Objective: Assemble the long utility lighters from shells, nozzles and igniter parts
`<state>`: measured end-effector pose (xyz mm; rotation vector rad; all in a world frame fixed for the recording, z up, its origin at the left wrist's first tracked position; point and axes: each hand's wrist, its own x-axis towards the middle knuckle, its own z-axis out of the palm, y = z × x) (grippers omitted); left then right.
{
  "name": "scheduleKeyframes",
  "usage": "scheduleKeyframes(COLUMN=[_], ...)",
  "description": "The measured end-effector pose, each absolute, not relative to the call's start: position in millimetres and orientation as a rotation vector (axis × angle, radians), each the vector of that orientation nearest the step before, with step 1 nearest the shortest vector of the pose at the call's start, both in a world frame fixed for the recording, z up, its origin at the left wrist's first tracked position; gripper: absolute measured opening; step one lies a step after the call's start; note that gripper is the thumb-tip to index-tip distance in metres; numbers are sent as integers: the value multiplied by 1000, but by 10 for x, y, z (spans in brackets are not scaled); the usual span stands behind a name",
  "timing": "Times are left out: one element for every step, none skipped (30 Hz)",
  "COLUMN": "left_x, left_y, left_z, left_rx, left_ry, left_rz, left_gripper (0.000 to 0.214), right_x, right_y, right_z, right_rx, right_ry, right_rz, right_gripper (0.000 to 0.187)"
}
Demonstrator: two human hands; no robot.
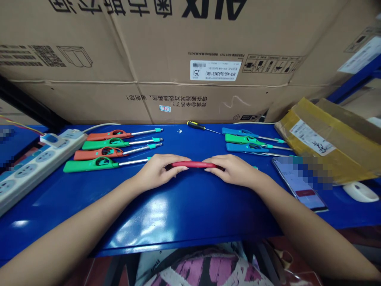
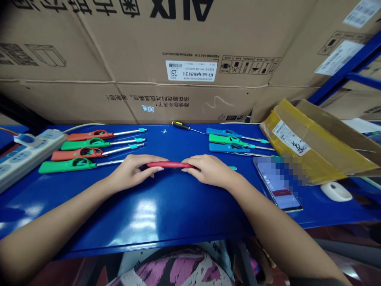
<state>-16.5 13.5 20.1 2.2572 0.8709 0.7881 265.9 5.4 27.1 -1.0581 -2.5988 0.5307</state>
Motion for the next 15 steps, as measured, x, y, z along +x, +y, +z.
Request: scheduleKeyframes(left_x=[-174,-182,-189,-195,-200,-204,-207,-209,-210,-208,-203,-192,-175,-152,-124], left_y=[150,164,176,185,193,198,201,203,204,204,200,193,181,163,141], left_z=[203,205,207,209,211,215,221,227,234,239,242,239,231,218,199], left_rx=[2274,2286,2291,2293,2294,2295,2293,2291,2283,2263,2223,2161,2081,1991,1906], left_ry=[876,879,880,878,875,871,871,875,882,893,911,932,955,977,991], left_rz=[798,806,808,804,795,786,778,768,757,745,730,718,710,709,716], left_gripper=[30,29,29,29,29,29,29,29,29,28,29,29,31,32,34], right_x=[2661,2664,2666,2668,2669,2669,2670,2671,2673,2675,2676,2674,2669,2657,2640], right_y=[53,51,48,44,39,34,29,26,24,22,21,19,16,11,3], right_z=[293,314,333,349,361,370,377,382,385,387,386,384,379,370,358], right_rx=[-1103,-1160,-1219,-1266,-1296,-1312,-1317,-1315,-1314,-1316,-1317,-1317,-1321,-1325,-1326], right_ry=[-2609,-2629,-2656,-2688,-2720,-2745,-2757,-2759,-2751,-2733,-2709,-2683,-2653,-2620,-2588], right_rz=[508,470,420,368,323,287,270,275,297,327,361,391,411,423,435], right_gripper=[26,25,25,25,27,28,28,28,28,28,28,27,28,30,33])
